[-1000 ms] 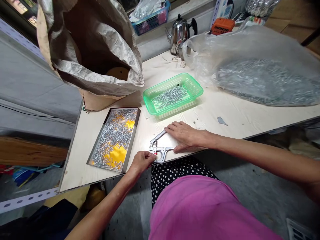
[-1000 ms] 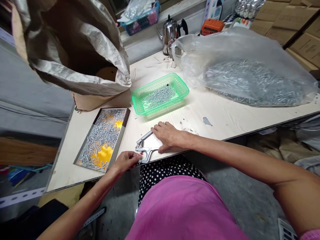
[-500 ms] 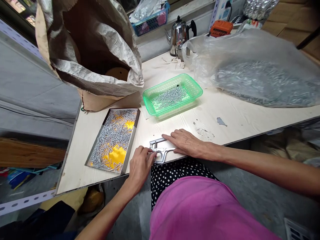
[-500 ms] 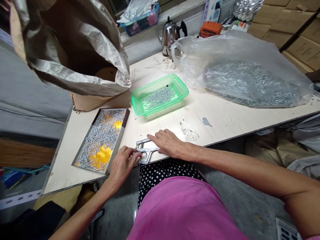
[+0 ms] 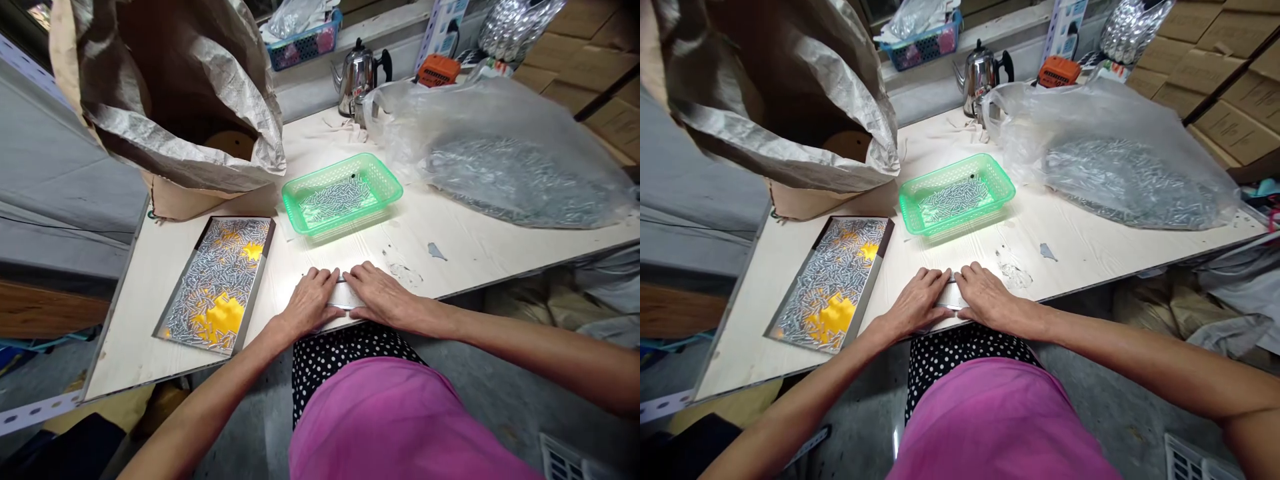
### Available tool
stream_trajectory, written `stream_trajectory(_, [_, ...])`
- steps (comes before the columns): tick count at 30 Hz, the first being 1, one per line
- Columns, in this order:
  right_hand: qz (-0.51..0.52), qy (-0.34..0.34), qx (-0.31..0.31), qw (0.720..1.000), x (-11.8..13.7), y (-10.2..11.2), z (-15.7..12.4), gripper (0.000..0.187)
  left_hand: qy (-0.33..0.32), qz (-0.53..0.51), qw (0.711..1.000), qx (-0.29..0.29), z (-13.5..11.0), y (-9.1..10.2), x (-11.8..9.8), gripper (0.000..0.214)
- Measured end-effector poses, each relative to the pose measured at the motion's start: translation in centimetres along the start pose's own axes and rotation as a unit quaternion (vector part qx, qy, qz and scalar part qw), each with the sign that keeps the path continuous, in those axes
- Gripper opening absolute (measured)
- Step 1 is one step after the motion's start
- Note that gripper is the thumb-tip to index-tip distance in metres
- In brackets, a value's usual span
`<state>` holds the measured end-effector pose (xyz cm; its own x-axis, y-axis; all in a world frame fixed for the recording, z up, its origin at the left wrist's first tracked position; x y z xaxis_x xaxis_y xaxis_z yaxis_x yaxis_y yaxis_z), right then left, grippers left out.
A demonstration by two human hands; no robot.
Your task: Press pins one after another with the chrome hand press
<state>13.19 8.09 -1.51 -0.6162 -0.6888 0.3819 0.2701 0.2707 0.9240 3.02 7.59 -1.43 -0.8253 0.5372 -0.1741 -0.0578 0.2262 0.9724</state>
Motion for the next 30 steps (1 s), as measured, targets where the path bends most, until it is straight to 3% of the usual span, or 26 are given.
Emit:
stream_trajectory(5, [-0.015,-0.016,0.031,0.999,-0.7,1.0,1.5,0.045,0.001,-0.008,1.0,0.001,1.4,0.2,0.3,0.047])
stream_trajectory(10, [-0.05,0.018,0.053,0.997,-1.1,0.1,3.3,0.015,0.053,-0.023,0.998,-0.026,1.8,0.1,1.1,0.027])
stream_trajectory(14, [-0.06,0.035,0.075,0.995,-0.9,-0.6,3.8,0.019,0.075,-0.033,0.996,-0.043,2.1,0.2,1.4,0.031])
stream_trajectory(17, [-0.058,0.033,0.057,0.996,-1.1,0.2,3.9,0.016,0.102,-0.012,0.993,-0.054,1.7,0.4,1.2,0.028])
stream_trajectory(18, [-0.055,0.032,0.041,0.997,-1.3,0.6,3.9,0.023,0.121,0.0,0.99,-0.068,1.2,0.4,1.1,0.029])
stream_trajectory(21, [-0.038,0.045,0.022,0.998,-2.1,1.1,3.8,0.066,0.156,0.024,0.977,-0.14,-1.0,0.3,-0.7,0.044])
stream_trajectory(23, [-0.031,0.066,0.036,0.997,-2.5,0.7,3.7,0.082,0.123,0.015,0.977,-0.176,-2.4,-0.5,-2.8,0.049])
stream_trajectory(24, [-0.029,0.078,0.041,0.996,-2.6,0.6,3.6,0.081,0.103,0.005,0.978,-0.183,-2.9,-1.0,-3.7,0.051])
stream_trajectory(26, [-0.028,0.099,0.039,0.994,-2.6,0.4,3.5,0.066,0.082,-0.018,0.979,-0.186,-3.6,-2.0,-4.8,0.056])
stream_trajectory(30, [-0.047,0.089,0.003,0.995,-3.1,0.9,4.9,0.026,0.087,-0.062,0.976,-0.188,-3.6,-2.6,-4.6,0.053])
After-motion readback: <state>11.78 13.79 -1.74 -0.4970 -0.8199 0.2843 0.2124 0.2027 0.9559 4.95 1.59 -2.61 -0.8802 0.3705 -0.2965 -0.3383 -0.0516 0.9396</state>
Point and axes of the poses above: each hand's wrist, its own z-axis towards the middle knuckle, its own y-axis out of the back of the hand, x = y × z, the point moved 8 cm from there along z, towards the middle knuckle, and after that the axes turned 5 degrees about z, right-handed, at the moved point
